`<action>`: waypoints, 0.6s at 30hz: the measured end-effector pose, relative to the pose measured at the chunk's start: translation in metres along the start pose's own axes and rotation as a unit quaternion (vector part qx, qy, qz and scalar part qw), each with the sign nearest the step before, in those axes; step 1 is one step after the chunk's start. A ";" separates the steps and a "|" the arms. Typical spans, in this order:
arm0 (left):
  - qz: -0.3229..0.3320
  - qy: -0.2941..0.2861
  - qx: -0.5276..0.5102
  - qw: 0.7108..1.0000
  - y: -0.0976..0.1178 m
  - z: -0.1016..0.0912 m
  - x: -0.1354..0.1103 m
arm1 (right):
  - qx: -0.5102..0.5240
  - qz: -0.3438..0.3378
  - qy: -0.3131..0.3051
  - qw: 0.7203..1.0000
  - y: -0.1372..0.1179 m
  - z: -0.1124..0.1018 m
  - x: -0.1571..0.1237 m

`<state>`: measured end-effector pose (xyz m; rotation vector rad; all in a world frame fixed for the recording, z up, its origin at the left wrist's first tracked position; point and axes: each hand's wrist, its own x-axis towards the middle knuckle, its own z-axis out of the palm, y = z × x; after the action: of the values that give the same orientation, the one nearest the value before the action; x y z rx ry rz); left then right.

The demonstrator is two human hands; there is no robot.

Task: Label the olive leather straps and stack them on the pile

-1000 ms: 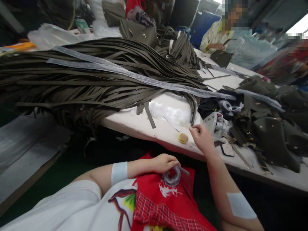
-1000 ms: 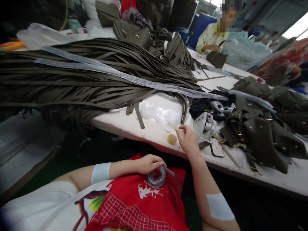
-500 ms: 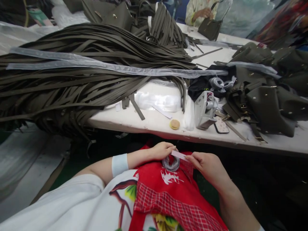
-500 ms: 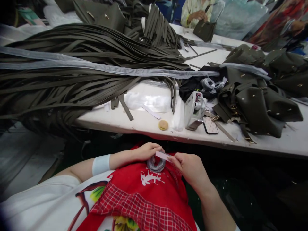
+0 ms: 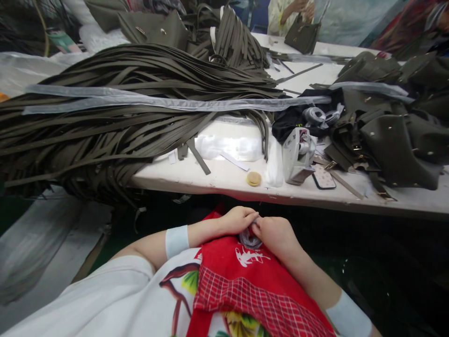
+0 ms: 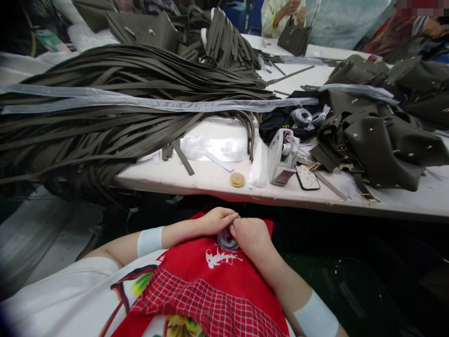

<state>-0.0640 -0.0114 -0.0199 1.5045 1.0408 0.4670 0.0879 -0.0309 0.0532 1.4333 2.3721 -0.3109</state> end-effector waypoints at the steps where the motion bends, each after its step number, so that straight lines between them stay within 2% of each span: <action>1: -0.001 0.003 0.007 1.000 0.000 0.000 0.000 | 0.016 -0.002 0.000 1.000 0.002 0.001 0.002; 6: -0.009 0.006 0.005 1.000 0.000 -0.002 -0.002 | 0.185 -0.050 0.008 0.981 0.023 -0.002 -0.008; 9: 0.010 -0.013 -0.024 1.000 0.003 -0.005 -0.004 | 0.247 -0.023 0.067 0.966 0.033 0.003 -0.010; 12: 0.059 -0.023 -0.012 0.998 0.008 -0.006 -0.006 | 0.299 0.015 0.137 0.944 0.038 0.015 -0.002; 15: 0.085 0.007 0.041 0.996 0.014 -0.003 -0.009 | 0.402 0.036 0.160 0.901 0.042 0.029 0.006; 18: 0.109 0.021 0.079 0.991 0.016 0.002 -0.010 | 0.545 0.081 0.103 0.828 0.046 0.043 0.012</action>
<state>-0.0626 -0.0189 -0.0028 1.7665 0.9671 0.5823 0.1311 -0.0157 0.0093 2.1614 2.2224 -1.7505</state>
